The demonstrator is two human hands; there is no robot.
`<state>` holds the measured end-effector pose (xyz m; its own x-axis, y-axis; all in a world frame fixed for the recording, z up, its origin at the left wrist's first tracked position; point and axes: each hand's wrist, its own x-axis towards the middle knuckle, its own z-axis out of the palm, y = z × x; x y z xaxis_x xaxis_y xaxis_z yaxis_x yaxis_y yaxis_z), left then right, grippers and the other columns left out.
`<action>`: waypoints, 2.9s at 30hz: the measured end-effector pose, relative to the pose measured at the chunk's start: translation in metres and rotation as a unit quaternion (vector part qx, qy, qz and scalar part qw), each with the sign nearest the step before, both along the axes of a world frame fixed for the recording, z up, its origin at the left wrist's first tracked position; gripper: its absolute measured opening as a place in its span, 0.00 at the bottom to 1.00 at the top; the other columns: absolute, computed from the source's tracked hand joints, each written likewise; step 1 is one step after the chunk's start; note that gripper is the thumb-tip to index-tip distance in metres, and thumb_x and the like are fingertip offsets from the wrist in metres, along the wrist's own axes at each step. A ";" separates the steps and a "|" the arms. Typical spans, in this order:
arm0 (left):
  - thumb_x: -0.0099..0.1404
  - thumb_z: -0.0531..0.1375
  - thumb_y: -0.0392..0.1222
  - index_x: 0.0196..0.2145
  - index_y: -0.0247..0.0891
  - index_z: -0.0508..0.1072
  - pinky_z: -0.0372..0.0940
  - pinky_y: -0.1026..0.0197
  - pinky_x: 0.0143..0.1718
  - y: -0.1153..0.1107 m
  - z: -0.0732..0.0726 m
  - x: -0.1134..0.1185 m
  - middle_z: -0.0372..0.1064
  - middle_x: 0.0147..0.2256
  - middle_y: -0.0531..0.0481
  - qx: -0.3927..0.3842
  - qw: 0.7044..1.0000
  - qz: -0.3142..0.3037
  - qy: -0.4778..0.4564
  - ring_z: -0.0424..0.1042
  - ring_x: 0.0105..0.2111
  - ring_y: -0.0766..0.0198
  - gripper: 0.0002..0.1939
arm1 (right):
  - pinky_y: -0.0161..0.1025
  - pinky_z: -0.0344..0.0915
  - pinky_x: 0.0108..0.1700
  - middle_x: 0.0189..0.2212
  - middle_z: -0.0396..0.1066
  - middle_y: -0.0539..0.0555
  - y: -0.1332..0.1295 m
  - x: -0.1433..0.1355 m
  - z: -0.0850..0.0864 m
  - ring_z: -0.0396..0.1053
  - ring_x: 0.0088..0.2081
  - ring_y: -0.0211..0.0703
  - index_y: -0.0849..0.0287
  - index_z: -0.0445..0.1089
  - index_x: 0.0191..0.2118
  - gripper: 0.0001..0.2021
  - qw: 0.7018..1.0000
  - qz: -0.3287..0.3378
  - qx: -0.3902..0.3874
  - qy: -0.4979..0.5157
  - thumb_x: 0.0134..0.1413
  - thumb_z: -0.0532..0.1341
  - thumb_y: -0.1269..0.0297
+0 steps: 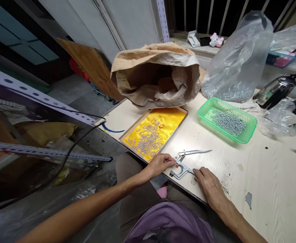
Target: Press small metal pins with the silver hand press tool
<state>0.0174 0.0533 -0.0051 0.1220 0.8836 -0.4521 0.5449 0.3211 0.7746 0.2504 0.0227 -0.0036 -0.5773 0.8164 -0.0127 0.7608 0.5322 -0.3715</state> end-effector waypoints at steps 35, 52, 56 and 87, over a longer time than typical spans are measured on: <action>0.50 0.57 0.44 0.21 0.34 0.68 0.46 0.68 0.16 -0.005 0.008 0.006 0.55 0.14 0.59 -0.195 0.979 -0.046 0.045 0.54 0.13 0.73 0.09 | 0.59 0.55 0.54 0.53 0.60 0.71 0.055 0.016 -0.014 0.57 0.54 0.65 0.69 0.49 0.61 0.52 0.991 0.091 0.057 -0.084 0.35 0.66 0.40; 0.59 0.62 0.45 0.53 0.38 0.61 0.63 0.54 0.48 -0.018 0.004 0.040 0.62 0.53 0.40 0.275 0.876 -0.288 0.273 0.61 0.53 0.53 0.26 | 0.48 0.62 0.41 0.43 0.64 0.62 0.026 0.002 -0.001 0.60 0.43 0.54 0.65 0.57 0.55 0.28 0.999 0.023 0.002 -0.045 0.48 0.64 0.65; 0.56 0.65 0.40 0.59 0.37 0.55 0.58 0.52 0.54 0.000 -0.005 0.055 0.60 0.55 0.39 0.296 0.859 -0.343 0.240 0.61 0.54 0.51 0.36 | 0.50 0.62 0.45 0.45 0.62 0.62 0.019 -0.001 0.016 0.60 0.44 0.53 0.64 0.56 0.56 0.35 0.997 -0.016 -0.048 -0.057 0.43 0.68 0.59; 0.62 0.57 0.54 0.53 0.32 0.64 0.56 0.47 0.56 -0.043 -0.039 0.080 0.64 0.52 0.38 0.409 0.850 -0.258 0.211 0.60 0.55 0.48 0.28 | 0.41 0.59 0.38 0.36 0.67 0.55 0.075 -0.057 0.022 0.62 0.38 0.46 0.55 0.71 0.42 0.10 0.983 0.155 0.083 -0.053 0.58 0.55 0.71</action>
<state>0.0971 0.0102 -0.0440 0.5672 0.8020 0.1870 0.7348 -0.5954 0.3250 0.1939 0.0973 0.0185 -0.8012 0.5975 0.0330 0.5823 0.7912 -0.1871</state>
